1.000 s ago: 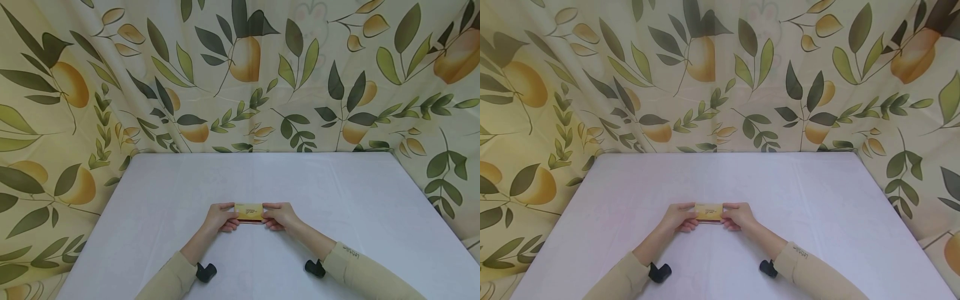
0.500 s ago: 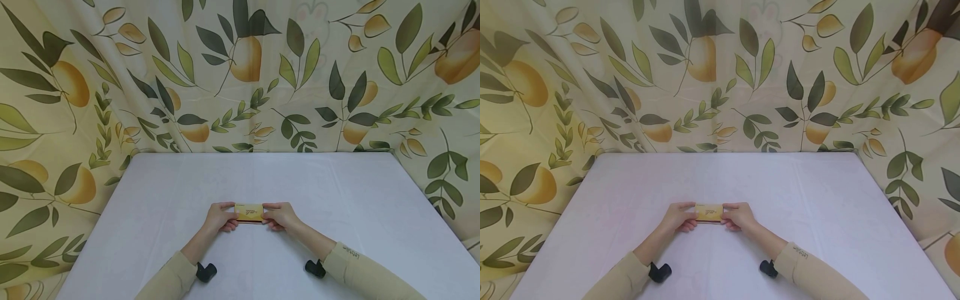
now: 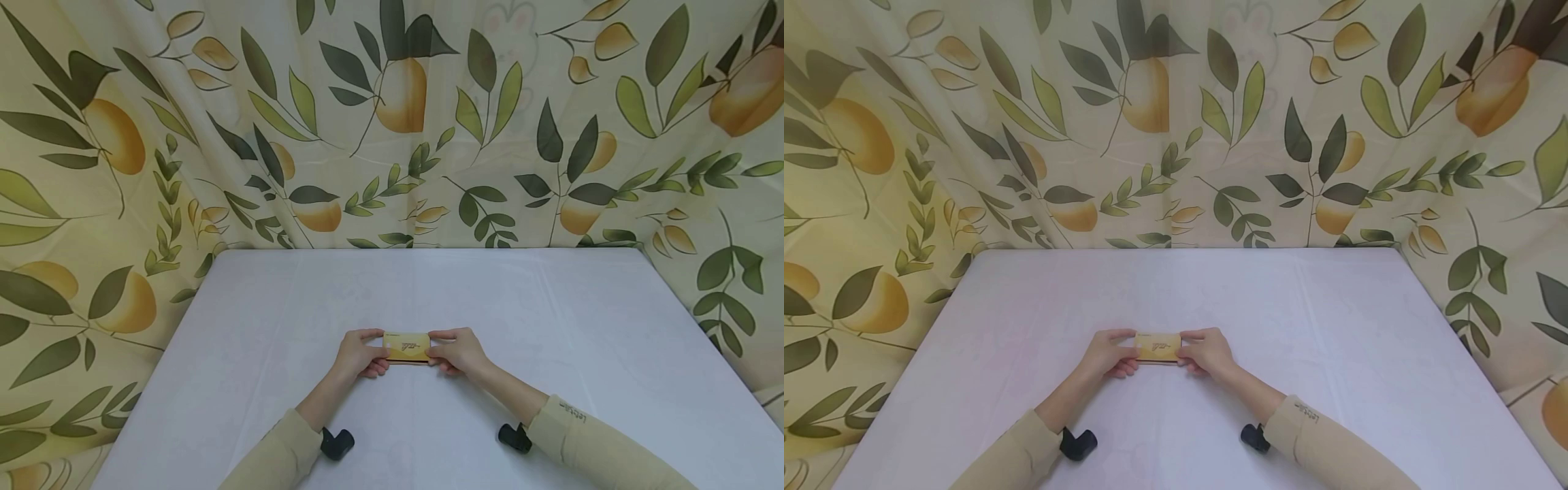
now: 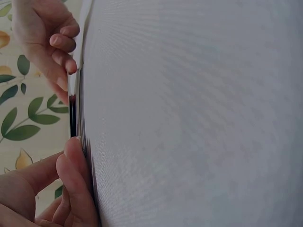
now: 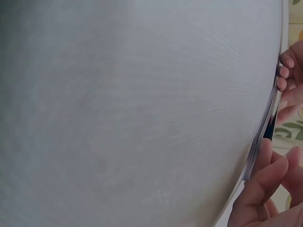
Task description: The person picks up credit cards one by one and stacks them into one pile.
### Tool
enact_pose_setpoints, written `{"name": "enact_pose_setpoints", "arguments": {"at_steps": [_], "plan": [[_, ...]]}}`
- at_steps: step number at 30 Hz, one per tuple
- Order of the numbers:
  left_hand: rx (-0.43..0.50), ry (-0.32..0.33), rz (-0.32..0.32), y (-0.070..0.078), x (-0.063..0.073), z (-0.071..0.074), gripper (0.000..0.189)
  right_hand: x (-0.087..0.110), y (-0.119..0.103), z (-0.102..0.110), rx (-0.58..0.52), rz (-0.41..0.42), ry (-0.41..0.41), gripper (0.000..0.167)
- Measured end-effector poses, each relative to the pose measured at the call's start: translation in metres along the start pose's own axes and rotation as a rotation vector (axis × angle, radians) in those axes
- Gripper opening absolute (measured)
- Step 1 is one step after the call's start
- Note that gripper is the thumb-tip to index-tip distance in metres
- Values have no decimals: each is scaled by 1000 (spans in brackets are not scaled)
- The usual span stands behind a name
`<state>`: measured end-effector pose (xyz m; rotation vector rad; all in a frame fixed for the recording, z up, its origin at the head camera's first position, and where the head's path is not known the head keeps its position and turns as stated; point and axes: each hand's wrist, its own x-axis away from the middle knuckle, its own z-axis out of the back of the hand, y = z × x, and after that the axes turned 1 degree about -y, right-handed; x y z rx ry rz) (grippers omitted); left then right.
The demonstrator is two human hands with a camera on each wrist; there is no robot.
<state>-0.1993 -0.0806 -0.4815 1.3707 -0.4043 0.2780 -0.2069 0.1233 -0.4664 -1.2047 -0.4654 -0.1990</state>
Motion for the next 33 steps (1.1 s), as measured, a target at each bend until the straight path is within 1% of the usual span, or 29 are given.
{"name": "enact_pose_setpoints", "arguments": {"at_steps": [8,11,14,22,33], "plan": [[-29,13,-5,-1,-1,-1,47,-1,3,-1,55,29,16,44],[-41,10,-15,0,0,-1,48,-2,4,-1,81,47,26,44],[-59,13,-28,0,1,-1,49,-2,5,-2,87,47,36,44],[-76,23,-35,-1,0,-2,48,-2,5,-1,81,34,35,44],[-80,38,-21,-2,-1,-1,47,-4,7,0,36,20,13,43]]}}
